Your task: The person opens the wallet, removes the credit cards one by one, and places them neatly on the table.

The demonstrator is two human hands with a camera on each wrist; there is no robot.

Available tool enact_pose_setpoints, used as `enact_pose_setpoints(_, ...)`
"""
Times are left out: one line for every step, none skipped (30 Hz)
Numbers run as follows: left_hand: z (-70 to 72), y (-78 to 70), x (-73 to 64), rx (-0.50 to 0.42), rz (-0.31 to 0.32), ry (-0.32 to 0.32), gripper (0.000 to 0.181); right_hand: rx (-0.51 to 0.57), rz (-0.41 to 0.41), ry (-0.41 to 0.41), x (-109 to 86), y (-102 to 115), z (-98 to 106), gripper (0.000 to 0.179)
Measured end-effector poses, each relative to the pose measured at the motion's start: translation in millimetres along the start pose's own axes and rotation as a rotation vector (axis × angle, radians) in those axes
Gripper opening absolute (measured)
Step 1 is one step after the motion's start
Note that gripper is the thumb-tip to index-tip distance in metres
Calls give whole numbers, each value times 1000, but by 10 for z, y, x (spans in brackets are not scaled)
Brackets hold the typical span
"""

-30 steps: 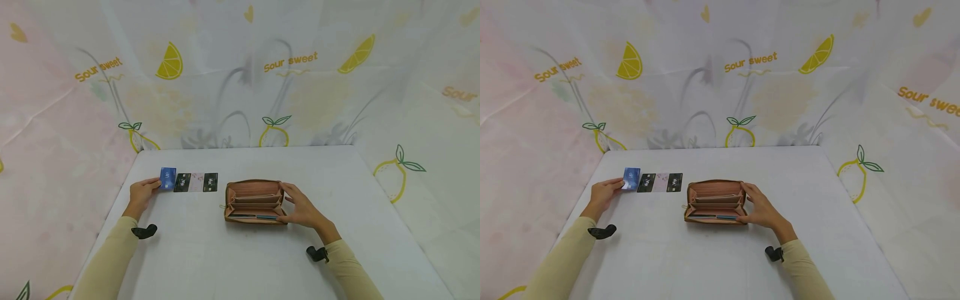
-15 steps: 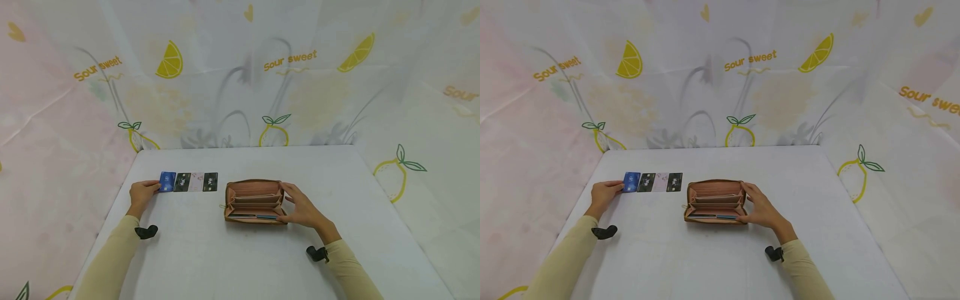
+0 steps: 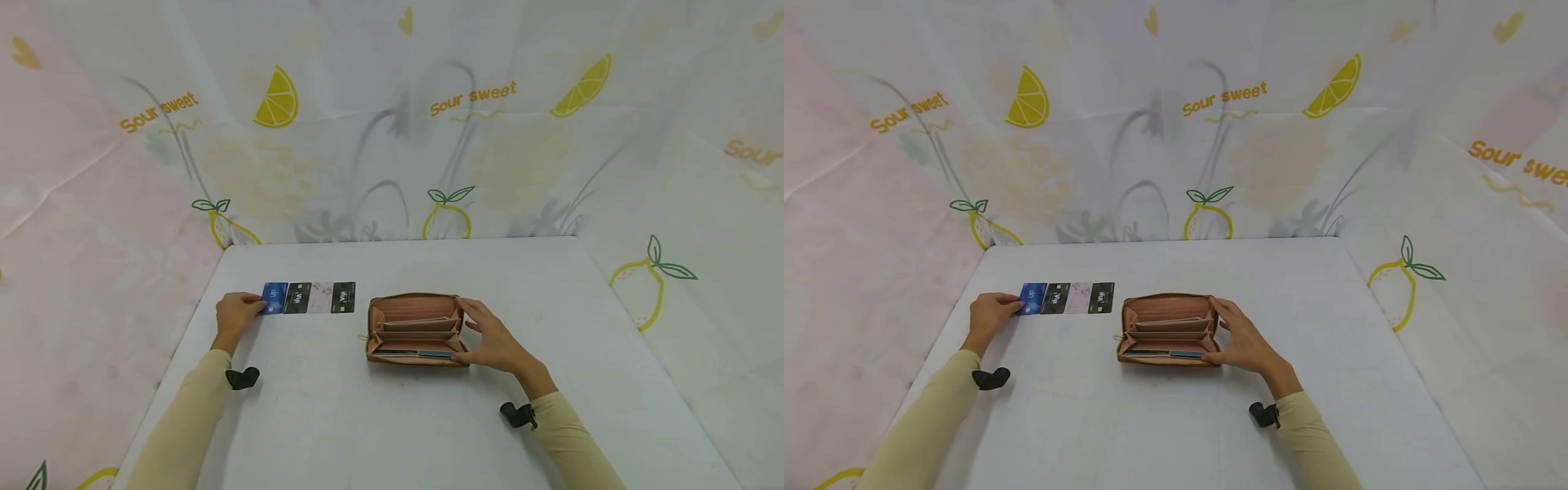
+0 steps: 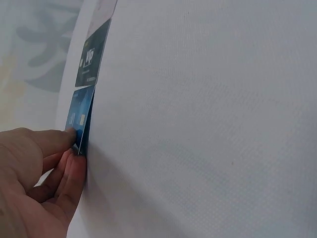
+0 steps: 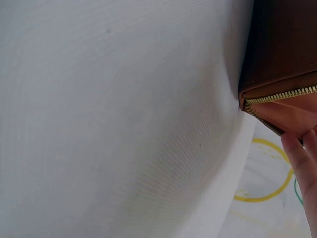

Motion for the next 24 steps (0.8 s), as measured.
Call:
enact_pose_setpoints(-1,-12,-2,9,-9,0,28,-7,-1,2,0,1,1,111)
enact_pose_setpoints(-1,-23,-4,19,-21,-3,27,-14,-2,5,0,2,2,110)
enact_pose_setpoints(-1,-37,-7,30,-34,-6,27,-18,-4,6,-1,2,4,110)
enact_pose_setpoints(-1,-52,-14,36,-47,-7,27,-23,-3,8,-1,3,5,110)
enact_pose_setpoints(0,-63,-16,44,-57,-8,26,-27,-3,10,-1,3,6,110)
enact_pose_setpoints(-1,-70,-18,50,-63,-6,26,-28,-1,11,-1,3,6,110)
enact_pose_setpoints(-1,-80,-20,52,-70,-6,26,-28,8,11,-1,0,6,109)
enact_pose_setpoints(1,-86,-22,56,-76,-5,26,-29,12,12,0,-1,7,109)
enact_pose_setpoints(0,-88,-21,60,-79,-2,26,-28,16,11,0,0,9,109)
enact_pose_setpoints(1,-89,-23,59,-78,3,27,-28,23,10,1,3,10,109)
enact_pose_setpoints(0,-85,-21,61,-76,9,27,-24,27,9,2,6,11,109)
enact_pose_setpoints(-3,-77,-17,57,-71,18,28,-24,31,8,4,9,11,109)
enact_pose_setpoints(-5,-75,-15,54,-68,26,28,-24,34,8,5,11,11,109)
enact_pose_setpoints(-7,-71,-11,52,-63,33,29,-21,33,9,6,15,11,110)
enact_pose_setpoints(-7,-73,-7,51,-62,34,30,-20,34,10,8,16,10,110)
enact_pose_setpoints(-13,-83,1,48,-65,36,30,-17,32,11,8,17,11,110)
enact_pose_setpoints(-22,-98,9,44,-69,40,31,-17,30,12,7,14,12,110)
enact_pose_setpoints(-31,-126,16,39,-78,42,31,-21,28,14,7,11,12,110)
enact_pose_setpoints(-40,-162,22,35,-93,44,31,-21,24,16,7,10,14,110)
enact_pose_setpoints(-51,-205,31,31,-117,45,30,-23,19,18,7,9,17,110)
enact_pose_setpoints(-65,-249,34,17,-138,54,30,-22,13,19,7,67,29,109)
enact_pose_setpoints(-79,-304,36,-1,-159,72,30,-20,8,21,7,125,41,108)
enact_pose_setpoints(-95,-374,28,-19,-182,95,29,-22,5,22,6,184,53,106)
enact_pose_setpoints(-117,-447,18,-36,-209,119,28,-21,0,25,6,249,64,105)
Point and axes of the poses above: each hand's wrist, its own x-axis towards the middle knuckle, its own z-axis out of the back of the hand, y = z × x, the point moved 4 cm from there along x, towards the middle knuckle, and after that the axes turned 1 degree about -x, right-handed, at the moved point
